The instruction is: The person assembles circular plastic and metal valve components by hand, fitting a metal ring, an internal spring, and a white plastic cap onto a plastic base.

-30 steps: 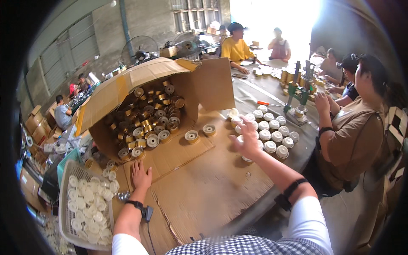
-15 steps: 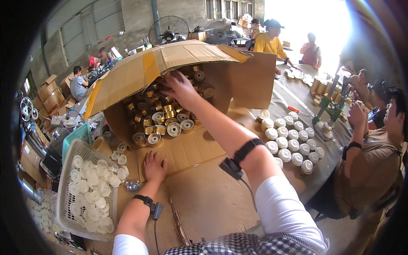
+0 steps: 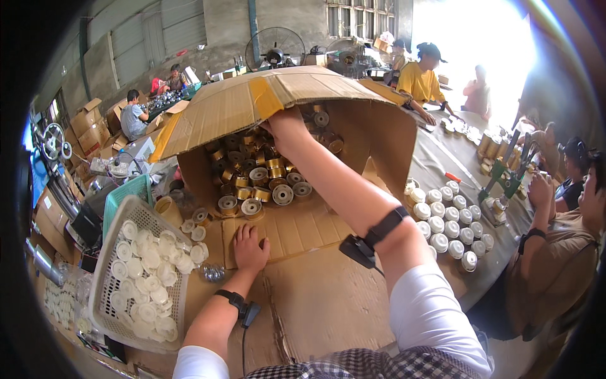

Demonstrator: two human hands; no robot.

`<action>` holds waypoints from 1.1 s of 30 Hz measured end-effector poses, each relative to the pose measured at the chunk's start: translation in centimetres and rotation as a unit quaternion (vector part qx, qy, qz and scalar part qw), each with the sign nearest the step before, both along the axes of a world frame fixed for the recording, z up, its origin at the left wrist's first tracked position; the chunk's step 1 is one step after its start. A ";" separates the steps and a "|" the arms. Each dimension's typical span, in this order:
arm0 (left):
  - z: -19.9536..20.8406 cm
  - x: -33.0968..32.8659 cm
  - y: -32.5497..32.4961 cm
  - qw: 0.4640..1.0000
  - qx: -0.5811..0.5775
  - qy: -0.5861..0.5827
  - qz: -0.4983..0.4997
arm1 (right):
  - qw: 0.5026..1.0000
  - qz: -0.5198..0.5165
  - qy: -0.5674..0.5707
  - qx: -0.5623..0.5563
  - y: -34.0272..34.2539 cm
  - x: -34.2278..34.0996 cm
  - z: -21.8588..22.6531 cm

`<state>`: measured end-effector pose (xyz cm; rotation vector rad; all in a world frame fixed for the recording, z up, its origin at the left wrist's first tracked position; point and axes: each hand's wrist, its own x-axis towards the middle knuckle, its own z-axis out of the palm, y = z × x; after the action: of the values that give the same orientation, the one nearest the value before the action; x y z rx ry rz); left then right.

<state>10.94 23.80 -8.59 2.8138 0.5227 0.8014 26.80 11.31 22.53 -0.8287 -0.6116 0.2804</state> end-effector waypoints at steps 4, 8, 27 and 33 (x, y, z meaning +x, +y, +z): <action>1.7 -0.1 -1.1 0.996 -0.026 0.008 -0.082 | 0.960 0.113 -0.239 -0.091 -4.4 -1.7 0.4; 3.3 -0.4 -1.7 0.973 0.012 0.017 -0.228 | 0.981 0.165 -0.069 -0.070 -5.2 -3.2 4.5; 3.1 -1.3 -2.2 0.990 -0.027 0.087 -0.109 | 0.928 0.039 -0.182 -0.321 -16.5 -16.6 1.3; 4.7 -1.0 -2.7 0.985 -0.059 0.129 -0.095 | 0.923 0.039 -0.215 -0.318 -16.9 -15.4 1.3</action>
<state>9.89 21.08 -3.91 2.8165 0.3182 0.3591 11.42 -5.55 23.87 -1.5189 -0.9899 0.3813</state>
